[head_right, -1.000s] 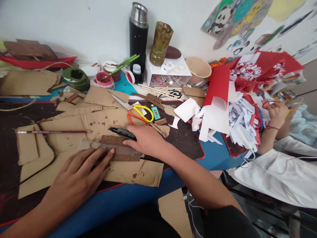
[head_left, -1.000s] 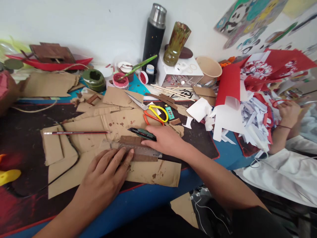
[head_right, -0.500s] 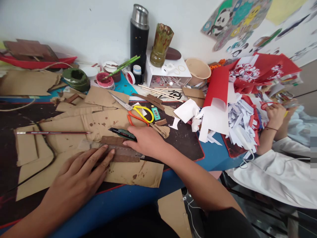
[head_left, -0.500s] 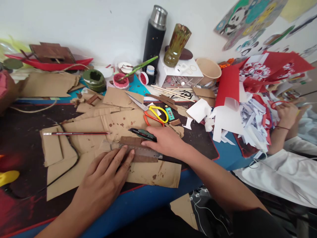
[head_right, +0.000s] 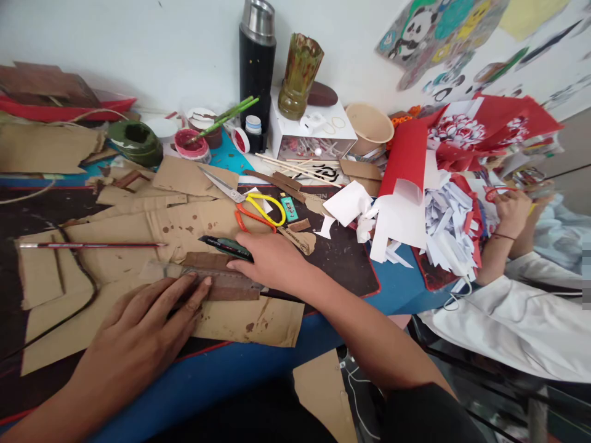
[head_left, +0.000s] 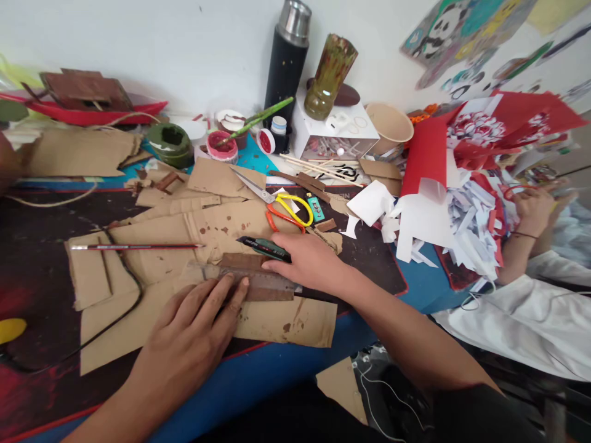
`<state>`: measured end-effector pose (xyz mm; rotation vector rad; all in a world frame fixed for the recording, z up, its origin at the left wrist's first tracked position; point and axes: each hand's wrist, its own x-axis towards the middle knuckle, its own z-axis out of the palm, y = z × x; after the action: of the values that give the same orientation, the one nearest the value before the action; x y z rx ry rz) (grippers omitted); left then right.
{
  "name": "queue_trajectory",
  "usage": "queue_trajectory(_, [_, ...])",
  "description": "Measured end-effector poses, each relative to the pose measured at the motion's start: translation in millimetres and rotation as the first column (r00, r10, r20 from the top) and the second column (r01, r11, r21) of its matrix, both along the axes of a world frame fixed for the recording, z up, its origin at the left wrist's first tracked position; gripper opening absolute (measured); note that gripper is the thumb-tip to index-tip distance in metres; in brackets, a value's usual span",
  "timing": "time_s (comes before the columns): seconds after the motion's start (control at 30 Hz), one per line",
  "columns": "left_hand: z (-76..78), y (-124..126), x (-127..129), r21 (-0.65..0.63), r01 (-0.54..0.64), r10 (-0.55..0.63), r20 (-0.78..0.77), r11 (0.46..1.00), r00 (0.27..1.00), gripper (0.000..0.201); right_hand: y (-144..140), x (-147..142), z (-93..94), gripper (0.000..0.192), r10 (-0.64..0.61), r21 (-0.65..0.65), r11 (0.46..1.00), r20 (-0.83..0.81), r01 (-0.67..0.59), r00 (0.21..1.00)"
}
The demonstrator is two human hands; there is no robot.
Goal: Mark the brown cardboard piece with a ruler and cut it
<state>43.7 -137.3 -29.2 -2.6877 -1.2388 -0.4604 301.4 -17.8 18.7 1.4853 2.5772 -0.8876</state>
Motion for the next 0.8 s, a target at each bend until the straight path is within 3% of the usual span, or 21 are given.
queue_trajectory(0.8, [-1.2, 1.2, 0.7, -0.055, 0.034, -0.032, 0.036, 0.998, 0.999, 0.054, -1.0, -0.1, -1.9, 0.027, 0.002, 0.019, 1.0, 0.024, -0.002, 1.0])
